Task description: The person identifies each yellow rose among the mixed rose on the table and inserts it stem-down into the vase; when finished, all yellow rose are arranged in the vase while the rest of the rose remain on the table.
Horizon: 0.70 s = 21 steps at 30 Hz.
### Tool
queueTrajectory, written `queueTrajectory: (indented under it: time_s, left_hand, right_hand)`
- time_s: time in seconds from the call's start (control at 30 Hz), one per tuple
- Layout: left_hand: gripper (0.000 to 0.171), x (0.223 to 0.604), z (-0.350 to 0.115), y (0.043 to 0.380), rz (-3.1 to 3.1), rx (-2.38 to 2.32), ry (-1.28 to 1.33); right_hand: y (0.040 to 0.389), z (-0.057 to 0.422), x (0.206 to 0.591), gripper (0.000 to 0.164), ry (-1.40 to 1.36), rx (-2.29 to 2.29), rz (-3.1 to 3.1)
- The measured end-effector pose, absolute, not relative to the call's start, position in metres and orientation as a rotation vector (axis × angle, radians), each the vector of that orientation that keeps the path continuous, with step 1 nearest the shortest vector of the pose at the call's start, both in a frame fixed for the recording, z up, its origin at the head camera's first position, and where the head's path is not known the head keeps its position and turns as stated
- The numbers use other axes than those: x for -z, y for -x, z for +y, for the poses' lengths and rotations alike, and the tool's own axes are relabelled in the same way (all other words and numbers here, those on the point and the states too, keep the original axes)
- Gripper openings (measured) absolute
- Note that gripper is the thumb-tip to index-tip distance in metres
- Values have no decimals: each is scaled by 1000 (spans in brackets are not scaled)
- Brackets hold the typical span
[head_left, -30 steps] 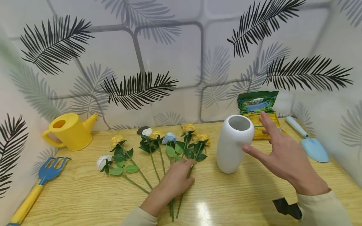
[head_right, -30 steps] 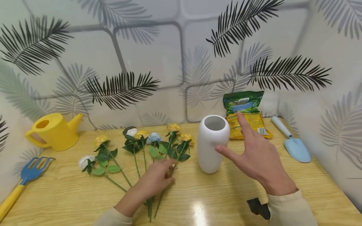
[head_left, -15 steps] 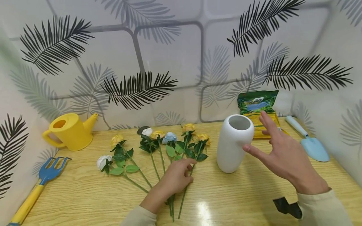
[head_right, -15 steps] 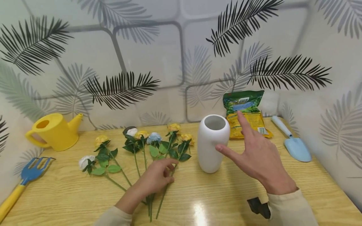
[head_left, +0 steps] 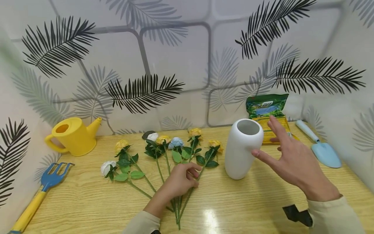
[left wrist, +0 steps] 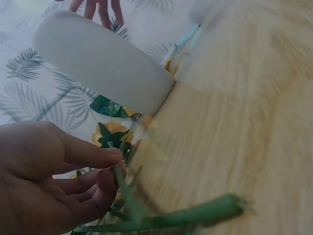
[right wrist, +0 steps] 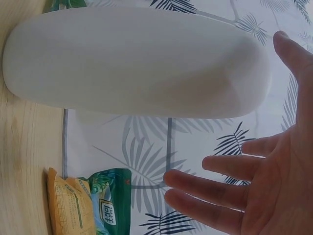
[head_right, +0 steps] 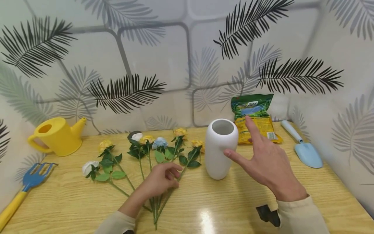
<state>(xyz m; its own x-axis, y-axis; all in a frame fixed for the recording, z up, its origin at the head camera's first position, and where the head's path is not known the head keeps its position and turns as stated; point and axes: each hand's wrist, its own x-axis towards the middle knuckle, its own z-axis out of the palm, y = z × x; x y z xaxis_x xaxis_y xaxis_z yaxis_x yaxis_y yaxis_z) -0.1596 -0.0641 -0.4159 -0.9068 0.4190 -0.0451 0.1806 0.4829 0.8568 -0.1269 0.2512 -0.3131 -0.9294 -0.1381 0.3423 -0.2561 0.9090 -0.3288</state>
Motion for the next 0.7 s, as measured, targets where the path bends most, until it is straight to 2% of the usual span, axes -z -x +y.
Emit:
queueTrajectory:
  time_s: [0.17,0.4,0.7]
  left_hand:
    - [35,414,-66,160,2324,-1572,-409]
    - [40,402,-66,160,2122,-1792,-306]
    - [44,353,-54,161,1982,-2020,-329]
  right_hand:
    - [126,251,313,99,-296,-585,-2804]
    - [129,247,316,100,-353,-745,-2851]
    - [134,243,323,94,-430,-923,-2736]
